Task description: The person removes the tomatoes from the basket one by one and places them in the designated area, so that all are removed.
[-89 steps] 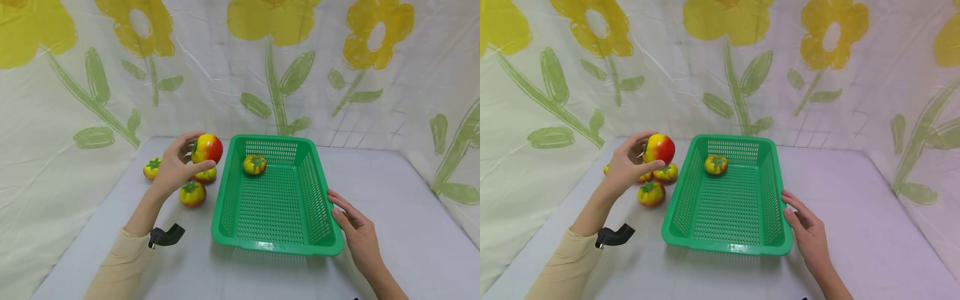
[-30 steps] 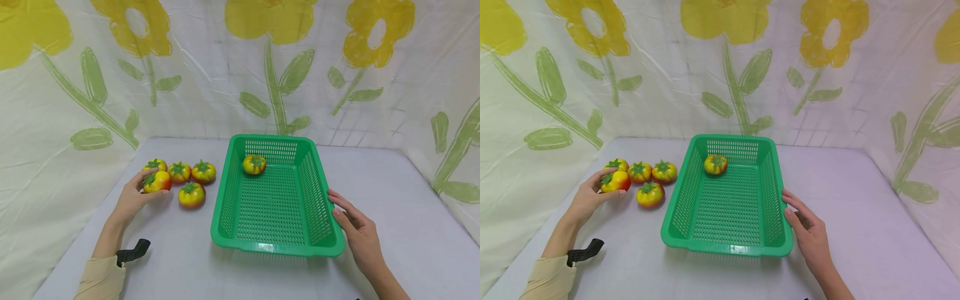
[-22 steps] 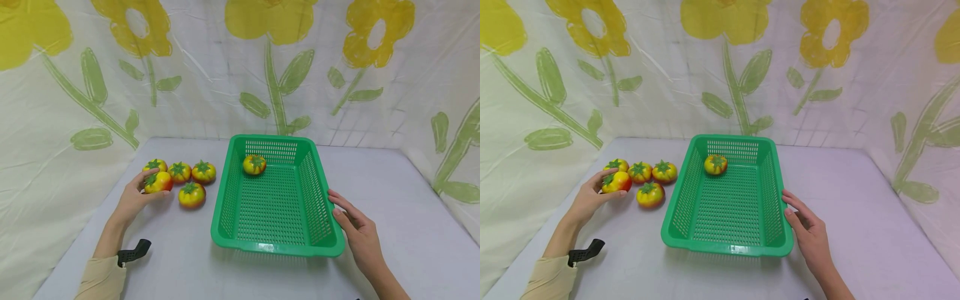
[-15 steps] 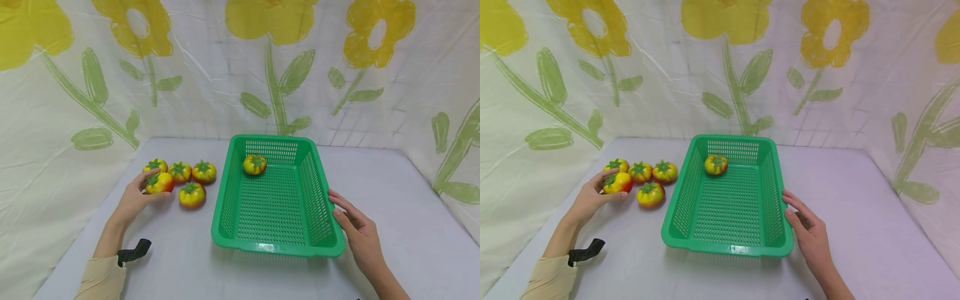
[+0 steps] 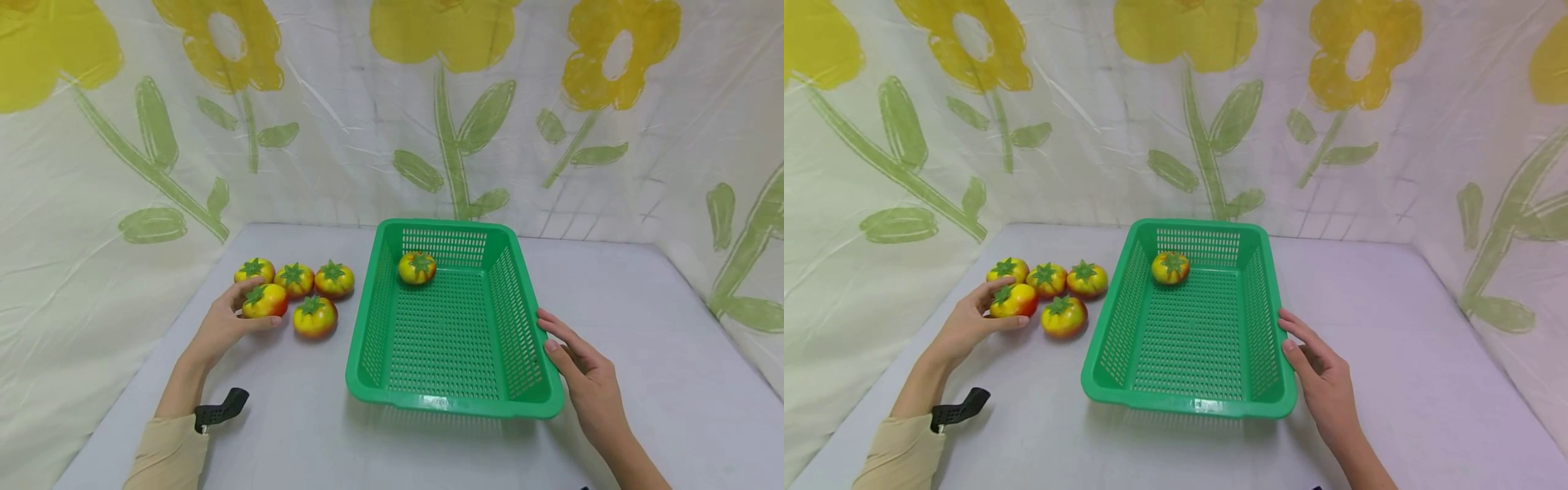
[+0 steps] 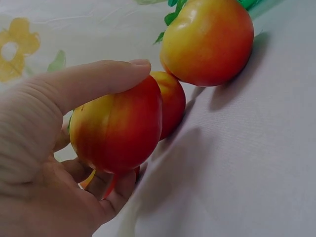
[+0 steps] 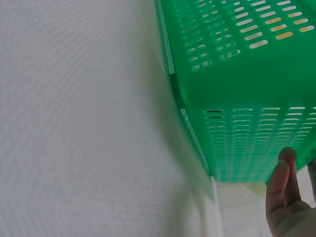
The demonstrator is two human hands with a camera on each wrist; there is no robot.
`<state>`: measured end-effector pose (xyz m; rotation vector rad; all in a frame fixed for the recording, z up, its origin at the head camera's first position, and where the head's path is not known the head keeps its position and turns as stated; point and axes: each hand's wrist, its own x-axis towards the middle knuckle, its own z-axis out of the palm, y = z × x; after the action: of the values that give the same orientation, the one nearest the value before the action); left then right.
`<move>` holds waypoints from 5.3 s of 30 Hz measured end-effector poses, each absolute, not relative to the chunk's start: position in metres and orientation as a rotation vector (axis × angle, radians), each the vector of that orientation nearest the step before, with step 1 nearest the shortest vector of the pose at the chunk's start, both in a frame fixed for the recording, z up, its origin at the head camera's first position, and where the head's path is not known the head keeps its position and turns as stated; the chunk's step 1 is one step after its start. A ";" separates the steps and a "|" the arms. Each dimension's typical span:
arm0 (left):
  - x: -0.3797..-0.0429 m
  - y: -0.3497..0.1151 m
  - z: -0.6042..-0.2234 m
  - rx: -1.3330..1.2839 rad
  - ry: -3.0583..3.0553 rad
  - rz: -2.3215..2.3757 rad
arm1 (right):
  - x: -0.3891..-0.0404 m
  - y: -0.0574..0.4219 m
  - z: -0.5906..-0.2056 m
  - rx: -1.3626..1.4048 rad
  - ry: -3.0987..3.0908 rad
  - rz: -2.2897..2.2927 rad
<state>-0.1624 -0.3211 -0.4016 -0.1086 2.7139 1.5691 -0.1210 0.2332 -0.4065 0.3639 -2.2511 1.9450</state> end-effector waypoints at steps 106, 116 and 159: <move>-0.268 -0.109 -0.335 0.829 2.518 1.312 | -0.120 0.235 -0.407 0.278 -2.319 1.896; -0.277 -0.103 -0.336 0.725 2.485 1.285 | -0.121 0.236 -0.408 0.341 -2.304 1.873; -0.235 -0.067 -0.360 1.089 2.306 0.819 | -0.122 0.235 -0.408 0.351 -2.291 1.876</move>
<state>-0.2346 -0.0673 -0.3595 1.0895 2.3058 0.8192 -0.1216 0.2348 -0.4079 0.3511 -2.2907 1.8756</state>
